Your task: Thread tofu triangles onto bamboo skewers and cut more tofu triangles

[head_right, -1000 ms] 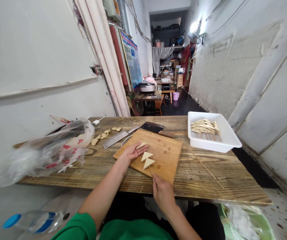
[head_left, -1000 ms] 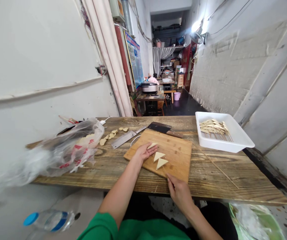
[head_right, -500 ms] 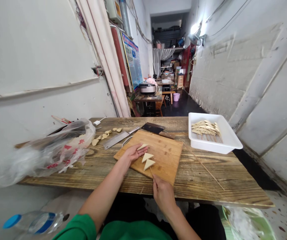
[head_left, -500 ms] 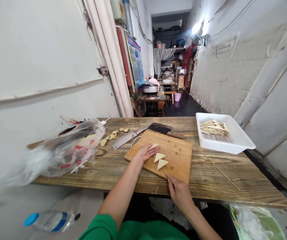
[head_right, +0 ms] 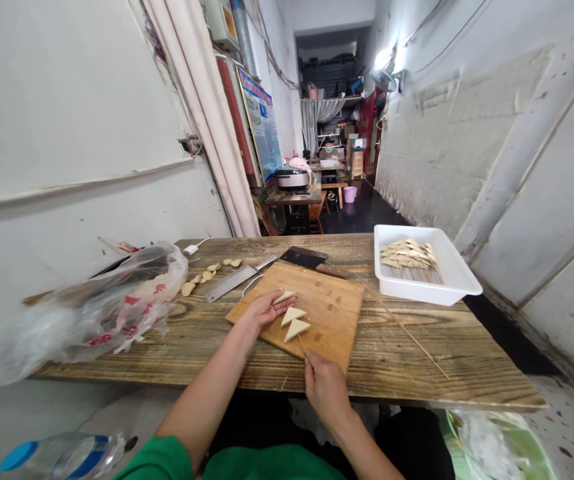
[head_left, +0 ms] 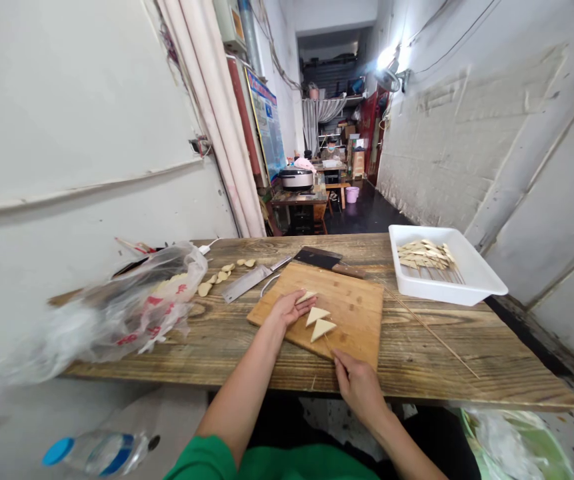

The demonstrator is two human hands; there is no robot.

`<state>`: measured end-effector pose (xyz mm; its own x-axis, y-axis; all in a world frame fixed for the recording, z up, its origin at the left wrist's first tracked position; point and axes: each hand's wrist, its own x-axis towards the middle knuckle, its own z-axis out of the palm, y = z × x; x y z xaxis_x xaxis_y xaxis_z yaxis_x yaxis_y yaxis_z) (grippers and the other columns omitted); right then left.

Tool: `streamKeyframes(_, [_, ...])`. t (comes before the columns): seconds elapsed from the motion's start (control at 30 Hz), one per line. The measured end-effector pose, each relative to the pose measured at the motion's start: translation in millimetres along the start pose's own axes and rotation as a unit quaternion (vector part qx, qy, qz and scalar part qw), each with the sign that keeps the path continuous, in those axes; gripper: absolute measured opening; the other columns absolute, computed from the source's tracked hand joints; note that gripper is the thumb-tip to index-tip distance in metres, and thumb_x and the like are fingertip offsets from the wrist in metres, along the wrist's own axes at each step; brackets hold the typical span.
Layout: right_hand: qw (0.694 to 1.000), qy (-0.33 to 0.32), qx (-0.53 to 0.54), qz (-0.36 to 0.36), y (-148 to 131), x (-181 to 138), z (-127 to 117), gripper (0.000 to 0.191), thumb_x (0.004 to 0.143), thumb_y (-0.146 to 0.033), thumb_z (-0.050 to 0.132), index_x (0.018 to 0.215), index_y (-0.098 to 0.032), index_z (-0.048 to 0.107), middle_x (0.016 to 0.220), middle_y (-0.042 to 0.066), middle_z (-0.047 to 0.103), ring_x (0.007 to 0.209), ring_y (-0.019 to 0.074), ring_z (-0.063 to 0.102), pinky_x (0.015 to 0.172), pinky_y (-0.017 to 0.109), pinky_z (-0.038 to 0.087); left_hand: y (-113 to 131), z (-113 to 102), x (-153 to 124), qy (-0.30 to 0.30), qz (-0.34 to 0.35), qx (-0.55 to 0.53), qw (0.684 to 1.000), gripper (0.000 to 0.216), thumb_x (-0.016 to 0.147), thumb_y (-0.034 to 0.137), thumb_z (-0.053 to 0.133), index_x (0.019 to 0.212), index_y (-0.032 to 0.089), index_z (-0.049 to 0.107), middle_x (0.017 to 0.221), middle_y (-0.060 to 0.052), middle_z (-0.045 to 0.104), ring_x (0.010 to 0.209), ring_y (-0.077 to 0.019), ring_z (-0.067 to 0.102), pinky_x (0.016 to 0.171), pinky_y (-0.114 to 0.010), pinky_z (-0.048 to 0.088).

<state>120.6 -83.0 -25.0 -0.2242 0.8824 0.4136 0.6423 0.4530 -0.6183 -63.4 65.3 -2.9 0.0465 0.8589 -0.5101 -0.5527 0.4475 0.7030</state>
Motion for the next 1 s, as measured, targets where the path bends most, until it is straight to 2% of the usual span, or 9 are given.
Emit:
streamKeyframes(0.27, [1.000,-0.004,0.006,0.025,-2,2,3,0.033,0.084,-0.017,0.039,0.101,-0.014,0.068,0.089,0.010,0.072,0.073,0.0203,0.069,0.069,0.028,0.053,-2,-2,0,-0.004,0.015,0.019,1.000,0.004,0.081,0.010,0.053,0.085,0.010,0.053,0.080,-0.014,0.067,0.070,-0.0191,0.067,0.066,-0.029,0.055])
streamKeyframes(0.57, [0.999,-0.014,0.002,0.038,-5,4,7,0.034,0.084,-0.014,0.038,0.104,-0.012,0.066,0.093,0.012,0.071,0.078,0.0208,0.069,0.073,0.028,0.052,-1,1,-5,-0.001,0.014,0.047,0.999,0.005,0.082,0.011,0.052,0.086,0.009,0.054,0.078,-0.012,0.067,0.069,-0.0178,0.067,0.062,-0.027,0.055])
streamKeyframes(1.0, [0.996,-0.030,-0.073,0.034,-12,8,16,0.033,0.084,-0.009,0.039,0.105,-0.010,0.064,0.090,0.013,0.072,0.077,0.0212,0.069,0.071,0.027,0.052,-2,0,-2,0.001,0.012,0.050,0.999,0.006,0.083,0.011,0.049,0.086,0.010,0.054,0.074,-0.011,0.067,0.067,-0.0169,0.067,0.063,-0.028,0.056])
